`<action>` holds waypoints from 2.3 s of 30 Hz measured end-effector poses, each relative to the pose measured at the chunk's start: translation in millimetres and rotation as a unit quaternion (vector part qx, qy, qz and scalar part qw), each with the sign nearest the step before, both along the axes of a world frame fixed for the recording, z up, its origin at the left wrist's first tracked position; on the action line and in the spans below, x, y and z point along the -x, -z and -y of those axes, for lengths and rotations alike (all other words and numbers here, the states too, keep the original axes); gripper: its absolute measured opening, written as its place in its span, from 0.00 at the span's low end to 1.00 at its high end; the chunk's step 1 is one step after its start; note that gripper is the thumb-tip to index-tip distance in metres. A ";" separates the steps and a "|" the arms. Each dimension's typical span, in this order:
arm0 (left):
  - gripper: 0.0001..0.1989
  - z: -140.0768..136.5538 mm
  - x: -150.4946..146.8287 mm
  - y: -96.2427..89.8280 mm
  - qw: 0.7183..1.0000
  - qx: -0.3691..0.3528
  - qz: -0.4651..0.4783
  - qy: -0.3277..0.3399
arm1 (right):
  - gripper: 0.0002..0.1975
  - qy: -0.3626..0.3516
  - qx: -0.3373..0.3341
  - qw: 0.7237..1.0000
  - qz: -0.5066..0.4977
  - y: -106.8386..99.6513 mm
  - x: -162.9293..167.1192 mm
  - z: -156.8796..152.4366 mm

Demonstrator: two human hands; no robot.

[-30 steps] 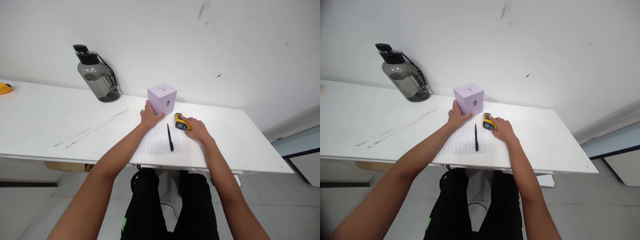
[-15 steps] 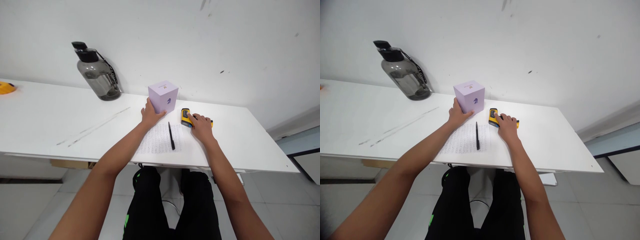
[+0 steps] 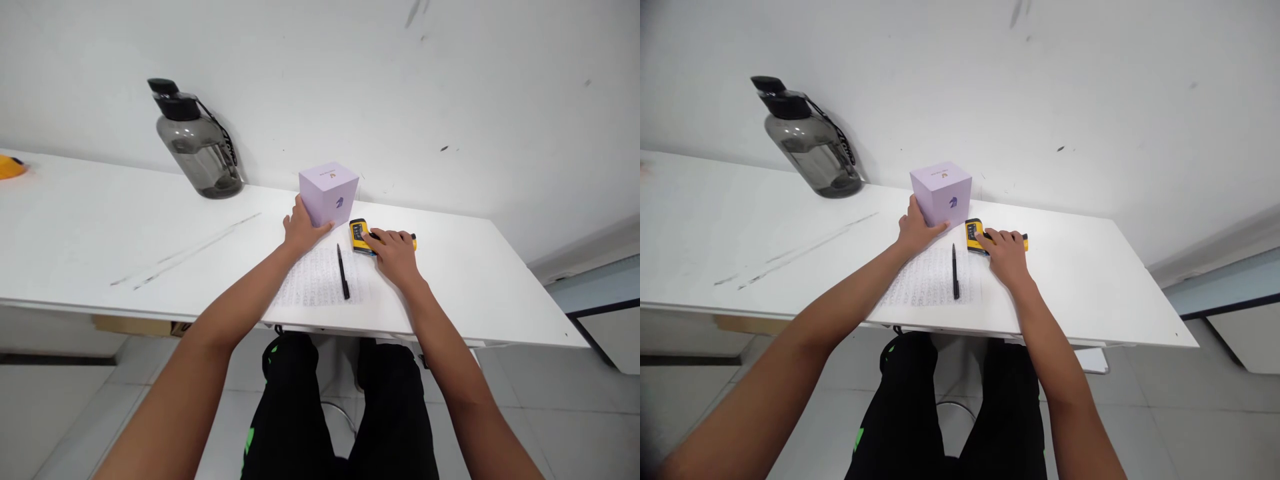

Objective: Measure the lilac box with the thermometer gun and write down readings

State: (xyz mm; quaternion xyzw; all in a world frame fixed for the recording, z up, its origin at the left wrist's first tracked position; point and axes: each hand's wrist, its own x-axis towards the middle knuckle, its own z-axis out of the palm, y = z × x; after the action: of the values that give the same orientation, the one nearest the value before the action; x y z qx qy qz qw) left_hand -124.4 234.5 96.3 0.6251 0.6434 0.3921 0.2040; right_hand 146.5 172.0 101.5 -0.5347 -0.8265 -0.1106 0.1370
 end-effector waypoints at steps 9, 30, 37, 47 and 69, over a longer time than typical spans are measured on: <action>0.57 -5.4 -1.5 3.5 1.000 -0.001 0.007 -0.005 | 0.36 0.041 0.024 0.999 -0.004 3.0 -5.2 -6.5; 0.56 -0.6 -1.4 0.9 1.000 0.010 0.009 0.007 | 0.35 0.199 0.118 0.967 -0.111 7.0 -17.8 -14.0; 0.57 0.5 -2.1 0.8 1.000 0.018 0.001 0.014 | 0.28 0.111 0.005 0.988 -0.105 -3.6 -6.6 4.4; 0.61 -1.0 -4.3 7.7 1.000 0.013 -0.015 0.006 | 0.22 0.037 0.218 0.962 -0.160 4.1 66.3 -9.5; 0.35 28.7 -19.2 7.6 0.919 -0.063 -0.190 0.340 | 0.30 -0.045 0.185 0.859 -0.475 14.1 7.3 -0.2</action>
State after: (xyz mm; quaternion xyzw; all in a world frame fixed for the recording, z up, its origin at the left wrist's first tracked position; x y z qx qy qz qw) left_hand -105.1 205.8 88.7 0.8802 0.3931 0.2126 0.1594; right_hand 139.2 172.1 87.3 -0.5003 -0.6895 0.3177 0.4163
